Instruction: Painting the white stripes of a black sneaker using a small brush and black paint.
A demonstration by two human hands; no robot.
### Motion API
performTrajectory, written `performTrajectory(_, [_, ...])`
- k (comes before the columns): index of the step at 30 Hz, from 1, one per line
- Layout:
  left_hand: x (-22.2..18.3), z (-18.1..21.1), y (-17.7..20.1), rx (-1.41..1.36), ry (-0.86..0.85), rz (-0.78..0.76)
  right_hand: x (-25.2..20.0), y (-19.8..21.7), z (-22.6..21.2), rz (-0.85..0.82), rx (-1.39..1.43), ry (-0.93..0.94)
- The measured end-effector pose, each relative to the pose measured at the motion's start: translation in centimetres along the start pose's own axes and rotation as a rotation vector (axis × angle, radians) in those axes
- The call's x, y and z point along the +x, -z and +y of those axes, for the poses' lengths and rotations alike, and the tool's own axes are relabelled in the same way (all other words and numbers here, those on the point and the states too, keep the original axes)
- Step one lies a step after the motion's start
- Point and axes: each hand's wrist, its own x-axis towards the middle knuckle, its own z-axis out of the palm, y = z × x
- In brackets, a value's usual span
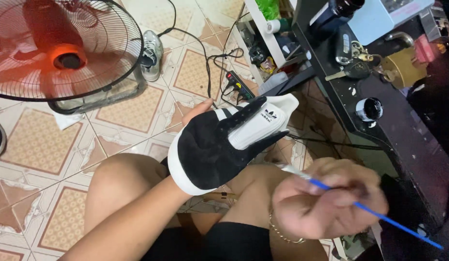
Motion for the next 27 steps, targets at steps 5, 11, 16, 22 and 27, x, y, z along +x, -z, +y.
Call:
performTrajectory(5, [1.2,-0.8,0.7,-0.936,0.274,-0.110,-1.2,-1.9,-1.2,0.062,0.316,-0.097])
performTrajectory(11, [1.8,-0.7,1.1,-2.121,0.700,-0.215,-1.8,-2.0,-1.4,0.025,0.295,-0.128])
performTrajectory(16, [0.1,-2.0,-0.2,-1.511,0.413,-0.138,-1.7,-2.2,-1.2,0.016,0.279,-0.084])
performTrajectory(22, [1.7,-1.0,0.8,-2.186,0.554,-0.279,-1.4,-2.1,-1.1,0.030,0.279,-0.068])
performTrajectory(27, [0.5,-2.0,0.0,-2.026,0.684,-0.133,-1.3,-2.0,-0.9,-0.040,0.209,-0.033])
